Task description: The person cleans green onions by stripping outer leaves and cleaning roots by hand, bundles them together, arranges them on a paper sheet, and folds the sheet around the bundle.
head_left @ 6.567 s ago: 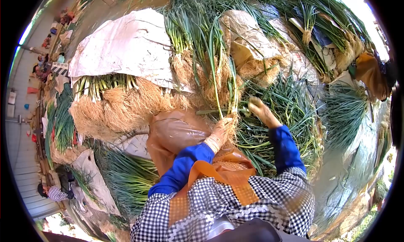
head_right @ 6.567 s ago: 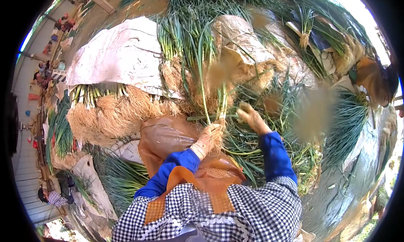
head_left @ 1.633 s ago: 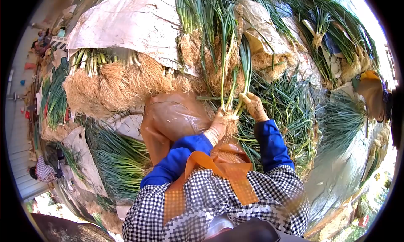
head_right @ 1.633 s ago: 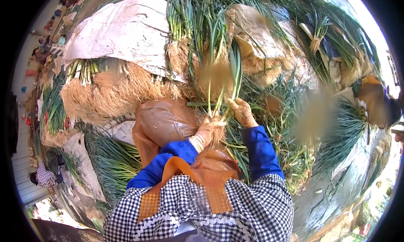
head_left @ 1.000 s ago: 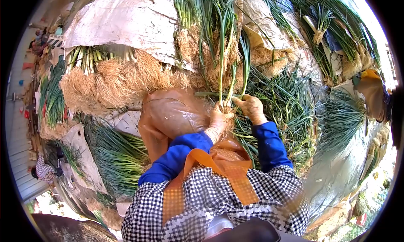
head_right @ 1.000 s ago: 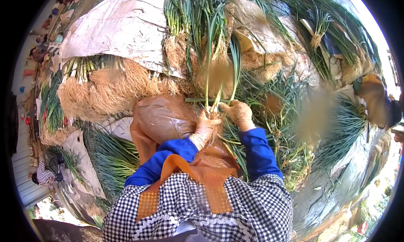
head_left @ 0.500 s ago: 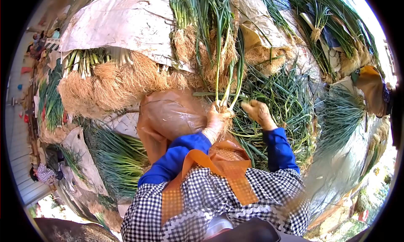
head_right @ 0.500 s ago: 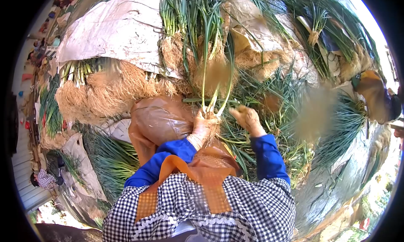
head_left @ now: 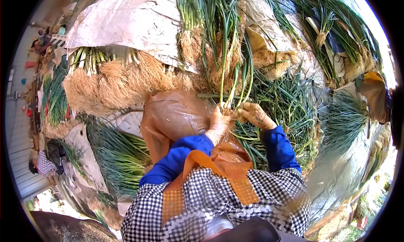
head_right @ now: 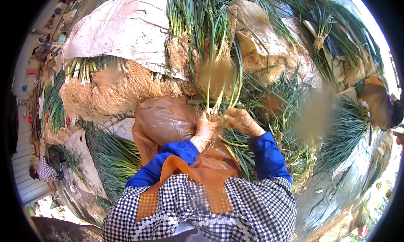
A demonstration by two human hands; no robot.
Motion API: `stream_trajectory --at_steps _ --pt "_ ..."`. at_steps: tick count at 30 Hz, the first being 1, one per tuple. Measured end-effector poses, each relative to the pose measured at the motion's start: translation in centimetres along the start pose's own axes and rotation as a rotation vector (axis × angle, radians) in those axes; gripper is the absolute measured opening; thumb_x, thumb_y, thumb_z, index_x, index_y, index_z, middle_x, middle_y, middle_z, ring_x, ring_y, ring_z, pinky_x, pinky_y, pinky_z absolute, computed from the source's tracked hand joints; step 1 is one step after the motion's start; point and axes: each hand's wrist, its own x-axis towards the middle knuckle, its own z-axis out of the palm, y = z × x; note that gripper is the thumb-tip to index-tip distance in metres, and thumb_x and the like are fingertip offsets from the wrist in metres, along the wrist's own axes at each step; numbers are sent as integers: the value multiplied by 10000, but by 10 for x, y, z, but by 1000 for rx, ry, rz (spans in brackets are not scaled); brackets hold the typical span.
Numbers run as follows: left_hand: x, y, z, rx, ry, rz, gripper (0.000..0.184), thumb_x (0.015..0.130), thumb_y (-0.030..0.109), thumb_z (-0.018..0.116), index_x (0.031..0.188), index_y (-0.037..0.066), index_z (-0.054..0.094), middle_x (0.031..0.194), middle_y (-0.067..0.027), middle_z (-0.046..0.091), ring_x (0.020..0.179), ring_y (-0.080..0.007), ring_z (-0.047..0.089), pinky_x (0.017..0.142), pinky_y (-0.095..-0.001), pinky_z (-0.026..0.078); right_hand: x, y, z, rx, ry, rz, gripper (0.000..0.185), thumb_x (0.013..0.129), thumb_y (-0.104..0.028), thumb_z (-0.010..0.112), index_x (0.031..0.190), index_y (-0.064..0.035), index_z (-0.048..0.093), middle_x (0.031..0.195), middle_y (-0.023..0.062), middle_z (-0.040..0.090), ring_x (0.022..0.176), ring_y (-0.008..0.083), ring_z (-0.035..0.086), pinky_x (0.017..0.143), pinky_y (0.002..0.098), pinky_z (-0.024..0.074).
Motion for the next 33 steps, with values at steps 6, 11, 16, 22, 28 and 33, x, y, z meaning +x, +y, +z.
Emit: stream_trajectory --at_steps 6,11,16,22,28,33 --pt "-3 8 1 -160 -73 -120 435 629 -130 668 977 67 497 847 2 529 773 -124 535 680 -273 505 79 22 -34 -661 491 -480 319 817 -143 556 1102 -8 508 1005 179 574 917 294 579 759 354 477" --pt "7 -10 -6 -283 -53 -233 514 635 -147 673 1031 84 441 946 -20 519 902 -177 533 753 -307 503 123 79 -55 -975 215 -355 406 757 -160 588 1131 -37 492 951 178 585 877 344 570 751 377 478" --pt "14 -34 -19 -465 -93 -356 527 721 -131 608 1127 98 363 1004 -71 516 960 -237 542 775 -357 515 47 0 -15 -728 -44 -240 219 830 -143 512 1025 -58 564 898 134 619 805 288 596 662 368 485" --pt "1 -8 -10 -290 -114 -299 352 717 -83 606 1008 69 477 817 -61 565 703 -198 584 616 -312 526 -53 3 20 -211 -816 -90 192 870 -201 527 920 -26 586 791 58 592 765 156 535 710 288 445" --pt "2 -11 -10 -380 -196 -281 366 707 -99 613 1000 73 475 858 -71 577 765 -207 600 618 -307 525 -16 6 -23 -1129 -148 14 363 846 -388 524 938 -48 610 812 154 625 793 277 609 660 378 485" --pt "5 -8 -12 -397 -167 -294 377 700 -152 575 998 71 512 897 -71 591 785 -197 598 670 -301 521 66 20 -18 -515 281 -6 294 844 -299 565 996 -54 621 816 82 630 752 201 594 675 274 466"
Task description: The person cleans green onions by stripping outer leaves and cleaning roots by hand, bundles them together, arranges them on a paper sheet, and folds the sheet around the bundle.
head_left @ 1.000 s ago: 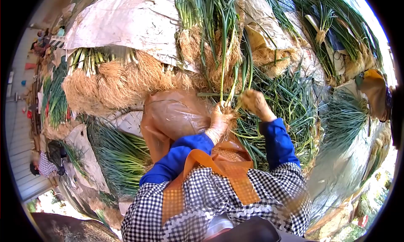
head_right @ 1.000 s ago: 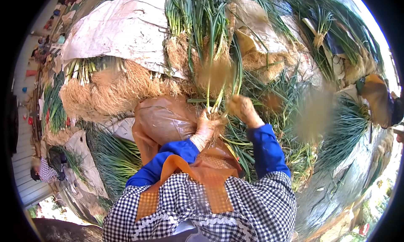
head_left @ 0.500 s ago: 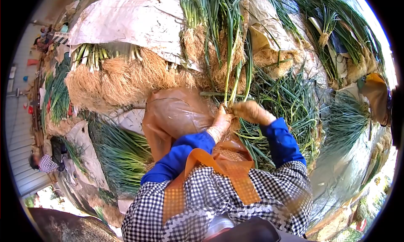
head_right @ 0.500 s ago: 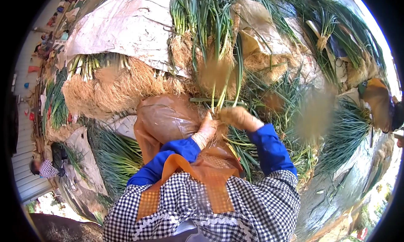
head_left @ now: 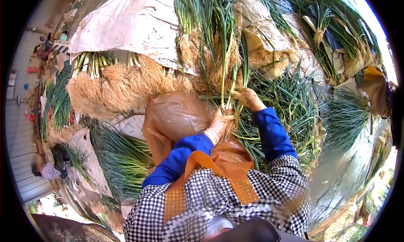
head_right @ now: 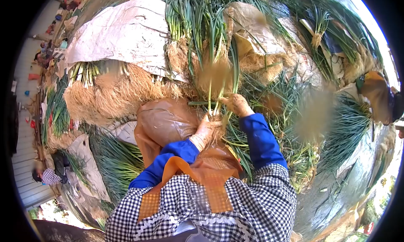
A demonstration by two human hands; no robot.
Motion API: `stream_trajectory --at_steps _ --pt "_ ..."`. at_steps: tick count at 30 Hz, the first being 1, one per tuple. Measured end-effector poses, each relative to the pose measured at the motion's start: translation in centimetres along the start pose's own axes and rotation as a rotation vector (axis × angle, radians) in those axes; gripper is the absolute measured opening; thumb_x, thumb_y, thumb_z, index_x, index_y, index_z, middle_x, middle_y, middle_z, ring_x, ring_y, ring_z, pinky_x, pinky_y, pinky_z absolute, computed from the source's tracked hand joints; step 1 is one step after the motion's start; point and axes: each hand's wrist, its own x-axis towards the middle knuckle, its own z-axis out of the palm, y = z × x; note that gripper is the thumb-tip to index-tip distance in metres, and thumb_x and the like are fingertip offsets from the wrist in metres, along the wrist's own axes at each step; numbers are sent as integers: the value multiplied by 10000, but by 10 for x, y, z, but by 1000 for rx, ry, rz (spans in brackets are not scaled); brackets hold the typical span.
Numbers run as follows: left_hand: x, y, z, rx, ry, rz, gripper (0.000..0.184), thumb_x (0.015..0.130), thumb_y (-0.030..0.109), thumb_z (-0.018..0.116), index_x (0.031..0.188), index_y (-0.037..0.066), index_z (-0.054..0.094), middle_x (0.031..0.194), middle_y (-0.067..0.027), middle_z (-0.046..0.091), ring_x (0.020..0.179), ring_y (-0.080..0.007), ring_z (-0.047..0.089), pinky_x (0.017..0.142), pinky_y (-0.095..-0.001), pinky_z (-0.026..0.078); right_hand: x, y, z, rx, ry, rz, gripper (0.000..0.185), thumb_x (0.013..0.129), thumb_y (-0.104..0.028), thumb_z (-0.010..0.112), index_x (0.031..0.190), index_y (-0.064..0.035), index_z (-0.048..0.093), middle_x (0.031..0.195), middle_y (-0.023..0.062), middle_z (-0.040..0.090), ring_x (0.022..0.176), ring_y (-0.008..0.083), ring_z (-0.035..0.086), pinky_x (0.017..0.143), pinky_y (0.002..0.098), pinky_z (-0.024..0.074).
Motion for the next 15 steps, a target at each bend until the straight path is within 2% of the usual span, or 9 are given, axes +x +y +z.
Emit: stream_trajectory --at_steps 1,3,4,6,8,11,13,14,15 --pt "0 1 -2 24 21 0 365 700 -148 576 989 68 520 900 -67 591 783 -192 597 674 -297 519 9 1 5 199 -72 84 259 848 -251 574 966 -25 622 730 35 611 644 137 567 590 243 441" --pt "-6 8 1 16 -23 -28 338 705 -132 583 980 59 535 886 -57 590 770 -187 595 667 -291 514 20 3 10 602 -134 174 184 847 -236 578 855 -58 622 638 -30 516 538 56 442 501 197 354" --pt "-10 10 4 7 18 -57 312 723 -113 584 981 57 541 870 -53 591 761 -188 594 661 -289 512 19 6 13 672 -107 179 164 855 -229 567 793 -79 592 588 -54 457 497 36 379 463 185 296" --pt "-20 23 29 -12 122 -148 236 781 -73 563 975 60 557 807 -45 588 730 -187 589 654 -281 507 8 7 13 732 -76 175 165 857 -226 562 793 -75 584 583 -55 451 492 39 373 458 188 287" --pt "-17 20 23 -41 106 -144 216 796 -67 551 970 61 554 791 -45 584 721 -185 587 654 -281 508 3 10 12 933 -85 182 150 864 -192 529 776 -73 551 569 -49 442 476 51 363 447 195 265" --pt "-13 13 12 -87 46 -132 192 811 -77 525 946 57 553 765 -47 574 704 -180 581 661 -286 507 2 11 12 741 16 177 152 844 -175 516 796 -36 556 568 -25 444 484 95 399 472 215 332" --pt "-8 5 3 -55 26 -31 187 807 -84 520 930 53 552 784 -46 576 717 -173 578 675 -284 506 24 47 31 180 153 -207 252 828 -241 543 789 7 557 607 9 500 528 129 465 533 248 411" --pt "-9 2 3 -88 89 4 217 779 -111 532 921 52 545 802 -42 575 723 -157 568 685 -274 498 29 41 39 330 214 142 311 817 -296 550 787 13 564 678 45 565 615 153 539 607 284 458" --pt "-6 -1 0 -88 88 4 217 779 -111 532 921 52 545 802 -42 575 723 -157 568 685 -274 498 34 35 44 -78 340 135 284 816 -303 537 822 -29 609 720 79 623 663 195 597 614 322 476"
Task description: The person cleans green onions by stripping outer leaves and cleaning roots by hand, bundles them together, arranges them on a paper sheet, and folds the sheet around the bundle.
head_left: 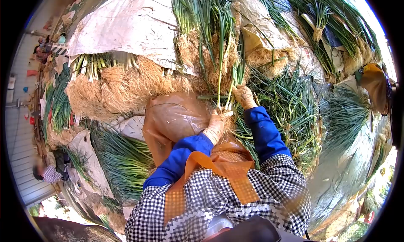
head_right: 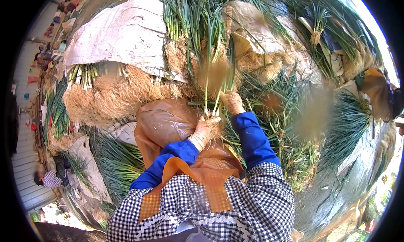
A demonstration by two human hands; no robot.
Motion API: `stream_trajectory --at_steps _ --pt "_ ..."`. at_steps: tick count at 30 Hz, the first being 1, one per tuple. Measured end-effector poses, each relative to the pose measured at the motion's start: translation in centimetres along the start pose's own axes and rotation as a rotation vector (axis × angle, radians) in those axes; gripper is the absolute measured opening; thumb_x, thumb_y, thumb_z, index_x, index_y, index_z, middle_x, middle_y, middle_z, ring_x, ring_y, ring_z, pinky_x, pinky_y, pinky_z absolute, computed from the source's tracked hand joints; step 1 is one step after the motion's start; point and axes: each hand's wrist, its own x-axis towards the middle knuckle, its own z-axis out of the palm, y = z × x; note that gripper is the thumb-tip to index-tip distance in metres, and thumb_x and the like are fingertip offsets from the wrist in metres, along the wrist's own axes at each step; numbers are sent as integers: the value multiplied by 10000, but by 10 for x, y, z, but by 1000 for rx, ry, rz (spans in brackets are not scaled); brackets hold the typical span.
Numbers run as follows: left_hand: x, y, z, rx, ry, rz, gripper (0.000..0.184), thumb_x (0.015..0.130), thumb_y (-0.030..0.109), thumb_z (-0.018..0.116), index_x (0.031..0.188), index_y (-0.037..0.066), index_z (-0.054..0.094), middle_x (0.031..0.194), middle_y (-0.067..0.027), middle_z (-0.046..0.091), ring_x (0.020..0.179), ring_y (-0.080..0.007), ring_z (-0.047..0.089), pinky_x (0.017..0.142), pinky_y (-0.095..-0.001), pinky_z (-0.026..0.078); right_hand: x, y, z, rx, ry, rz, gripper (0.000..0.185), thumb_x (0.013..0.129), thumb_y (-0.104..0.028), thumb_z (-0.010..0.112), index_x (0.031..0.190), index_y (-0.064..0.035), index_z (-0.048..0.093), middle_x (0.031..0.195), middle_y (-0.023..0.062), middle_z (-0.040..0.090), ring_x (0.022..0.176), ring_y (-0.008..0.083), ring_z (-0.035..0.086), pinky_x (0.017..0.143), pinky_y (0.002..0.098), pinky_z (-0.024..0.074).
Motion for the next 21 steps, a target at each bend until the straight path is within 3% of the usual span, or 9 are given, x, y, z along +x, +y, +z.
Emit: stream_trajectory --at_steps 3,7,8,12,13,15,18,19,21 --pt "3 -1 1 140 52 82 262 725 -145 570 896 50 531 807 -43 573 701 -153 557 673 -266 490 -13 -29 -25 -607 -81 -140 236 824 -256 501 812 -82 659 754 125 654 704 307 637 581 363 502" --pt "-5 7 12 138 66 60 256 736 -137 554 920 38 521 852 -76 588 735 -191 578 683 -297 499 -17 -54 -35 -844 -145 -237 213 803 -239 529 709 -113 673 721 85 665 688 261 660 503 373 506" --pt "-7 10 13 139 65 55 256 736 -137 554 920 38 521 852 -76 588 735 -191 578 683 -297 499 -19 -58 -37 -909 -303 -267 174 818 -209 515 875 -130 659 704 43 657 638 227 653 487 350 498" --pt "3 15 2 -302 60 -298 130 854 75 455 957 33 523 845 -130 577 743 -265 579 703 -367 508 -87 -34 -64 -897 16 -1157 240 882 -181 459 1113 -134 501 509 -24 380 371 114 367 298 269 259" --pt "5 12 -2 -315 -61 -201 144 859 115 438 942 38 527 830 -133 569 748 -274 574 705 -380 506 -108 -35 -75 -648 -225 -1129 195 894 -222 467 990 -106 592 484 -5 418 375 112 389 304 288 280" --pt "11 3 -18 -263 -134 -148 164 854 159 425 894 51 542 794 -128 549 757 -279 562 702 -401 500 -160 -59 -125 167 -859 -199 378 867 -329 526 666 -19 609 556 97 566 431 187 481 457 345 414" --pt "15 4 -9 -534 -202 -353 170 851 169 423 872 56 548 809 -132 560 774 -295 565 720 -416 490 -187 69 -152 -3 -924 58 351 848 -371 542 794 -42 650 610 86 585 540 167 508 529 305 421" --pt "14 3 -10 -531 -281 -328 190 852 196 420 869 58 550 824 -140 564 796 -313 561 741 -436 477 -182 126 -165 -709 -1066 114 349 829 -383 562 869 -49 653 662 105 612 598 182 568 560 315 444" --pt "24 -4 -21 -527 -314 -317 228 851 242 415 866 60 552 853 -153 572 836 -340 555 781 -468 453 -165 114 -162 -884 -947 -7 388 825 -414 557 926 -47 633 760 114 631 684 207 601 604 320 460"
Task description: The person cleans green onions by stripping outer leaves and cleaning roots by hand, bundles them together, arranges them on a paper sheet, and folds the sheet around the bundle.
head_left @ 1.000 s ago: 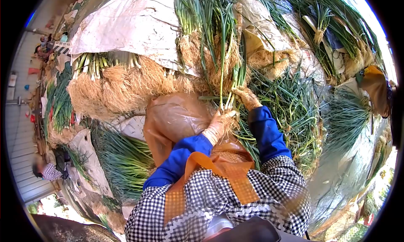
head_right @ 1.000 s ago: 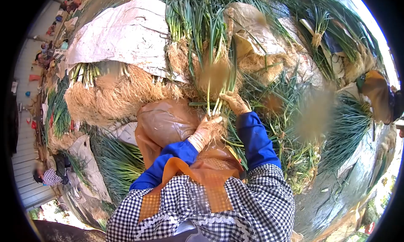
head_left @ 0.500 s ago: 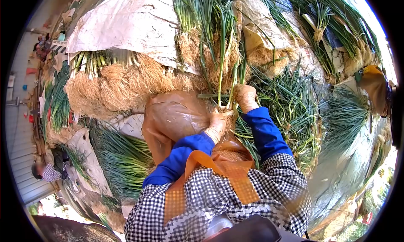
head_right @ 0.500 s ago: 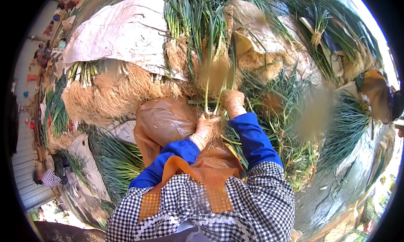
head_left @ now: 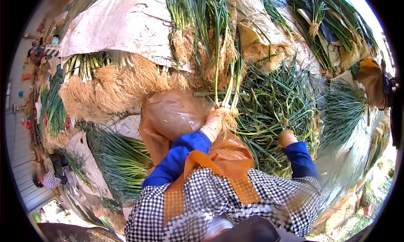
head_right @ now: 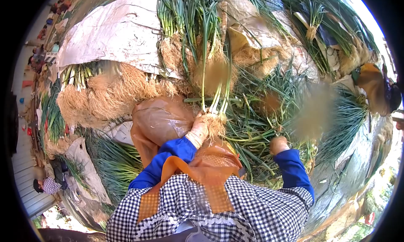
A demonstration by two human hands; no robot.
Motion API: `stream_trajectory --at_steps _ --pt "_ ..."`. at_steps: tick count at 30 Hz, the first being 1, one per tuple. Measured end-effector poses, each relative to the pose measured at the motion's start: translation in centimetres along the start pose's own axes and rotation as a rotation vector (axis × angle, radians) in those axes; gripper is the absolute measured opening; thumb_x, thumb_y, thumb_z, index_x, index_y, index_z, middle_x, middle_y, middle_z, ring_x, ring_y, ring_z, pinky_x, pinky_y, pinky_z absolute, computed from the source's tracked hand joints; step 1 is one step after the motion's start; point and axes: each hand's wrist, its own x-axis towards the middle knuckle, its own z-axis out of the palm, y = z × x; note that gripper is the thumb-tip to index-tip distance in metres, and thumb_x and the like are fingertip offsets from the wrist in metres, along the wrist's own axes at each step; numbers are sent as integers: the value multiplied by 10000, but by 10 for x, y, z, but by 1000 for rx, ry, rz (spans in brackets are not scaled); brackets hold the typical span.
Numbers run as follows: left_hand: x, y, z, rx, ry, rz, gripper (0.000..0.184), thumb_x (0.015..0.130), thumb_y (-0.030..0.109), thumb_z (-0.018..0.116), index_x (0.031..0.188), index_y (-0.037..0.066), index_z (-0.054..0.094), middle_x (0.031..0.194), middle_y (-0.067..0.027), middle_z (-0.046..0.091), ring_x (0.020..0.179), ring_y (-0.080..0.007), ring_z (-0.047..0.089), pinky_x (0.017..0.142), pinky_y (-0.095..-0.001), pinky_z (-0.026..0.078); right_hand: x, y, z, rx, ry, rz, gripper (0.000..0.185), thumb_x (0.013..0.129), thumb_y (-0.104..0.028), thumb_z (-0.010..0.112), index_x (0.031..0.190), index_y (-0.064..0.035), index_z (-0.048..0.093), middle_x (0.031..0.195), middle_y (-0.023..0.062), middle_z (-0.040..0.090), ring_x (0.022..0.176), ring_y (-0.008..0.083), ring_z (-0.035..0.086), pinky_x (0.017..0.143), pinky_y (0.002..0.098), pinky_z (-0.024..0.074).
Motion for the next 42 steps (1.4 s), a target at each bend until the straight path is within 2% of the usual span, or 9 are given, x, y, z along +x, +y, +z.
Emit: stream_trajectory --at_steps 7,10,18,21,24,29,34,37,42 --pt "15 10 -68 -894 38 -291 218 876 189 391 998 65 521 890 -106 564 911 -236 524 816 -377 436 56 -132 -127 688 477 -183 384 880 -378 510 857 -3 588 672 78 592 599 172 554 569 291 452" --pt "-20 -4 16 882 499 154 293 789 7 536 1073 64 487 890 -92 571 730 -204 565 637 -290 492 107 -136 -85 1033 564 -416 262 896 -249 476 912 -11 582 824 131 583 731 242 561 648 310 455" --pt "-24 3 22 573 197 -19 187 761 -21 556 947 -1 557 845 -134 616 725 -239 609 598 -307 525 -5 -163 -84 740 458 -1026 306 907 -265 481 1027 -3 584 973 186 612 835 250 606 704 286 492" --pt "-25 2 30 520 241 -65 184 766 -15 557 949 -1 555 845 -136 618 690 -233 610 584 -308 525 -51 -130 -92 897 -191 -514 446 845 -390 560 1129 -46 573 1044 123 620 894 218 590 832 303 450" --pt "-24 -3 37 528 308 -92 198 778 -5 547 975 8 553 853 -131 622 697 -222 613 593 -304 532 -3 -66 -58 41 109 81 356 831 -387 544 965 -76 656 932 94 657 837 213 634 699 317 495" --pt "-22 1 30 553 251 -120 219 778 0 551 995 23 553 873 -118 624 713 -223 615 617 -305 535 30 -114 -101 1616 438 -244 405 867 -364 536 1093 -28 558 887 72 623 720 164 548 712 303 455" --pt "-31 11 46 643 203 -193 267 812 39 553 1077 73 540 888 -49 609 784 -189 612 612 -292 523 54 -148 -119 718 1093 -168 214 864 -245 577 780 -49 554 651 -34 498 623 98 473 567 282 390" --pt "-45 15 85 510 122 -246 308 852 105 539 1150 60 475 899 -50 578 632 -141 557 516 -227 469 11 -159 -140 1653 690 -470 227 873 -227 561 756 -34 541 621 -25 457 601 84 436 540 267 366" --pt "-84 59 116 200 -63 -284 328 939 271 420 1140 13 447 713 -22 442 459 -51 372 398 -192 328 -13 -119 -126 1402 664 -362 305 875 -286 544 739 -13 543 616 15 481 611 112 464 581 267 411"
